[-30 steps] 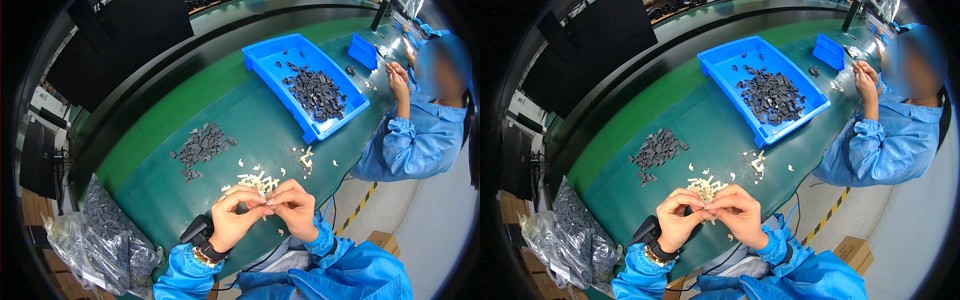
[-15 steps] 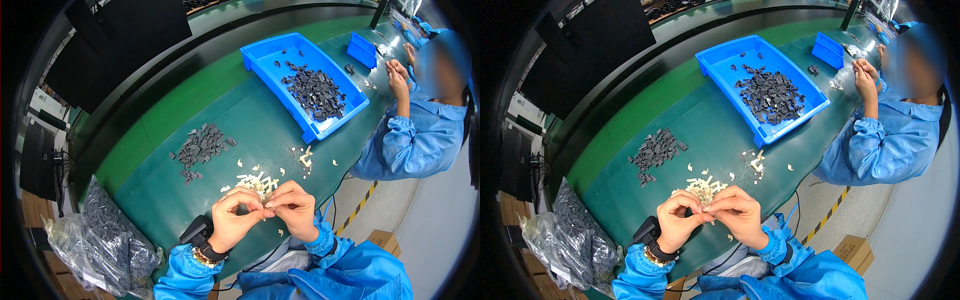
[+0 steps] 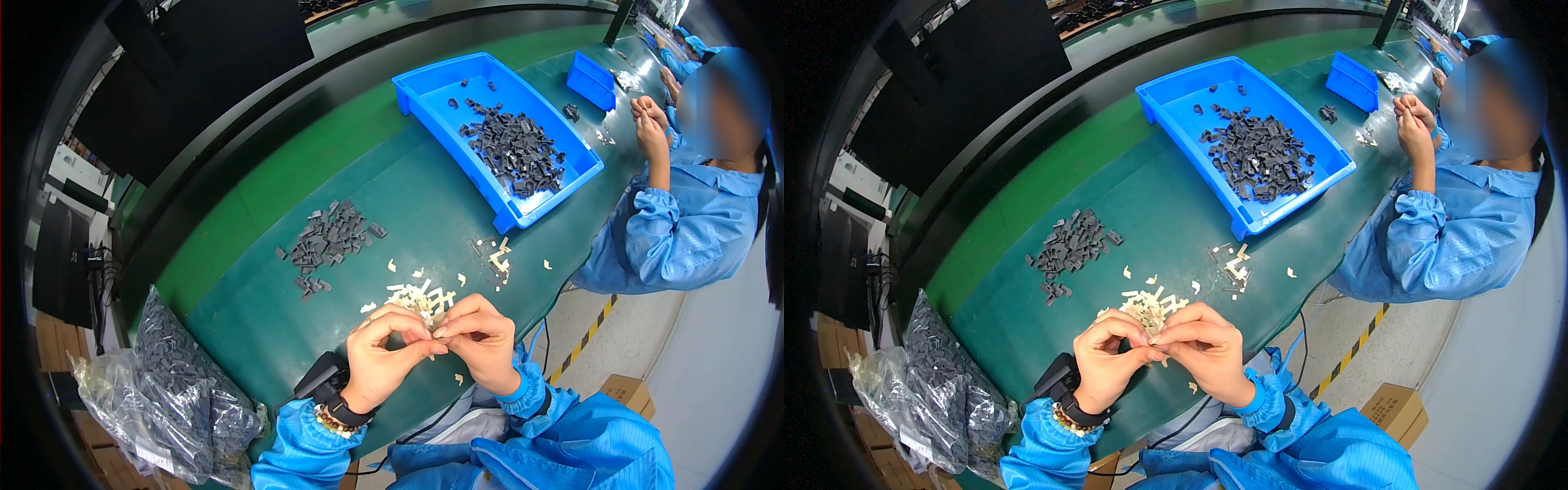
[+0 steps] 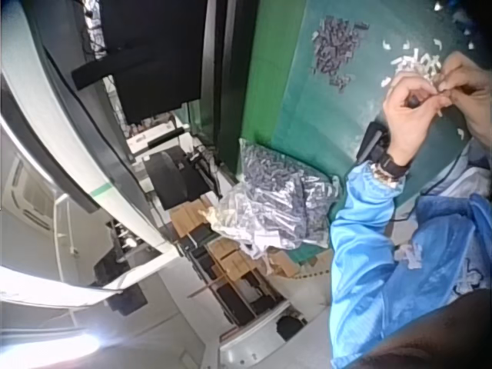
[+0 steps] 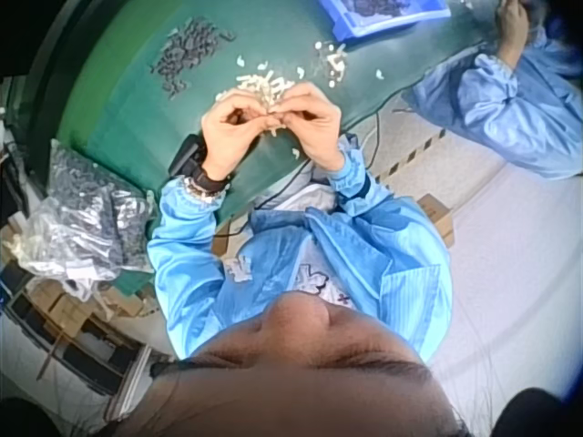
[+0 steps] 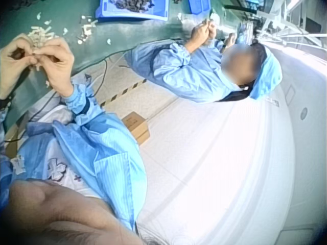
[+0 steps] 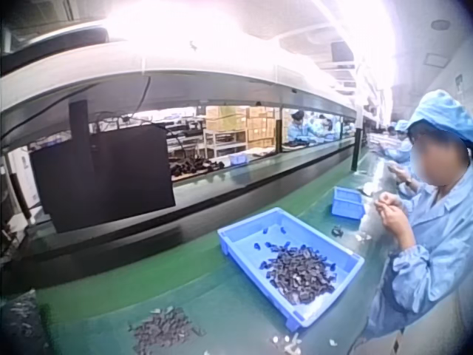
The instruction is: Assembling small plastic and rubber components by hand at a factory workbench.
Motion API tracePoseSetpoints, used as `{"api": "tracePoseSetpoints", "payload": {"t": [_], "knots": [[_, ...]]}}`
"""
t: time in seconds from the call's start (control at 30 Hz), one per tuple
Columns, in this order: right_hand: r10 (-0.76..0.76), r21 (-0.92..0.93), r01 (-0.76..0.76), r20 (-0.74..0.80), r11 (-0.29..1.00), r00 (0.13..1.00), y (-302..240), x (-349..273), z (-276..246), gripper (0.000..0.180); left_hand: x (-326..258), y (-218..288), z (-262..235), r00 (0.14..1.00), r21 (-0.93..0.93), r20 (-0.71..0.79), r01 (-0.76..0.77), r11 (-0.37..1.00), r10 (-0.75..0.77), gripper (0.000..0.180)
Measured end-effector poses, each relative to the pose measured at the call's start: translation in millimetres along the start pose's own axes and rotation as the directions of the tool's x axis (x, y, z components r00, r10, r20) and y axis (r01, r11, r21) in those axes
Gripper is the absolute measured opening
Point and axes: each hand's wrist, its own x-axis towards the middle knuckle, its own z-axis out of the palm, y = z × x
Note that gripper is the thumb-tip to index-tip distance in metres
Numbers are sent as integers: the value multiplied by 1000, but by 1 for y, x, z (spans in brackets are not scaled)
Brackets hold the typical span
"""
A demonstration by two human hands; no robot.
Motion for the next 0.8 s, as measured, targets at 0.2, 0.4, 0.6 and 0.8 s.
{"api": "tracePoseSetpoints", "payload": {"t": [0.2,0.4,0.6,0.8], "knots": [[-11,-13,11,-28,1000,1000,2,0,0,16,3,0,0,997,-107,64,41,993,-35,20],[43,-15,-43,-33,999,999,4,-1,-1,14,2,-2,-1,988,-255,132,106,961,-74,14],[28,-51,-32,-81,998,996,-2,2,0,11,2,0,1,993,-231,96,89,969,-68,12],[58,-43,-63,-91,997,994,1,10,-13,11,2,4,-2,997,-16,41,66,998,-65,12]]}}
